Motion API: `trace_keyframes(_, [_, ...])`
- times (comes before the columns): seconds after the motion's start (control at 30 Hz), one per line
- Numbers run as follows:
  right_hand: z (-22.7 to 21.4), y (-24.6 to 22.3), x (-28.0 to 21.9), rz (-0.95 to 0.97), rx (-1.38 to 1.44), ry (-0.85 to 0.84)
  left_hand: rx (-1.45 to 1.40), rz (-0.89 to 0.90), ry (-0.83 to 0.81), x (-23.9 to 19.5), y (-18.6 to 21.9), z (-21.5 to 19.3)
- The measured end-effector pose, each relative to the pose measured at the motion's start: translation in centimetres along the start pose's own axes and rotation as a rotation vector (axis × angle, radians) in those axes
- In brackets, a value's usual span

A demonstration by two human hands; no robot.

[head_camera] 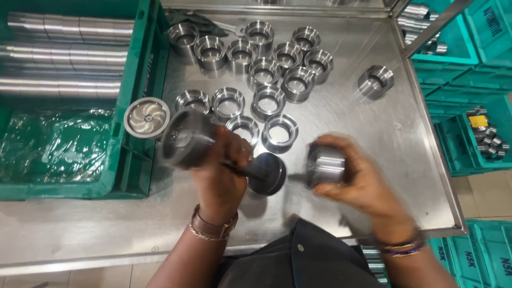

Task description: Manually fitting metal rings onto a central shaft to assemble industrial components.

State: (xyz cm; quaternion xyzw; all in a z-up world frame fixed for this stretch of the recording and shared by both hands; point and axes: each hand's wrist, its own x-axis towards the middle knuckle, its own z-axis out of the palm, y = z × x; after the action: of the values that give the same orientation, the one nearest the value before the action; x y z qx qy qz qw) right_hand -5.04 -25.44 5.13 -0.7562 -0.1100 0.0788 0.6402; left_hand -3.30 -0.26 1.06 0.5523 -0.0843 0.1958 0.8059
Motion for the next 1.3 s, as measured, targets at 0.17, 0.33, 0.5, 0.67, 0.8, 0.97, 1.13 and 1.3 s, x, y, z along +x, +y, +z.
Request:
trace_keyframes(0.17, [4.0,3.3,0.0,0.116,0.381,-0.075,-0.849,-0.235,0.194,1.8,2.4,1.1])
trace_keyframes(0.33, [4.9,3.2,0.3,-0.074,0.424,-0.063,-0.885,-0.198,0.234,1.6,2.0,1.6])
trace_keyframes(0.5, [5.3,3.9,0.2,-0.136,0.344,-0.053,-0.880,-0.207,0.262,1.4,1.3,1.5])
trace_keyframes(0.67, [3.5,2.8,0.9,-0.165,0.238,-0.062,-0.895,-0.201,0.240,1.1,0.8,1.4])
trace_keyframes(0.8, [-2.3,2.6,3.3,0.077,-0.367,0.052,-0.719,-0.135,0.135,0.7,0.7,0.0])
trace_keyframes(0.97, [-9.4,5.8,6.8,0.317,-1.006,0.197,-0.461,-0.136,0.094,-0.2,1.0,-1.7])
trace_keyframes(1.13, [-12.8,9.4,10.7,0.082,-1.144,0.322,-0.337,-0.181,-0.053,-1.9,-1.2,-4.0])
trace_keyframes(1.3, [-12.0,9.9,15.3,-0.038,-1.095,0.515,0.353,0.166,-0.121,-2.9,-2.7,-6.2])
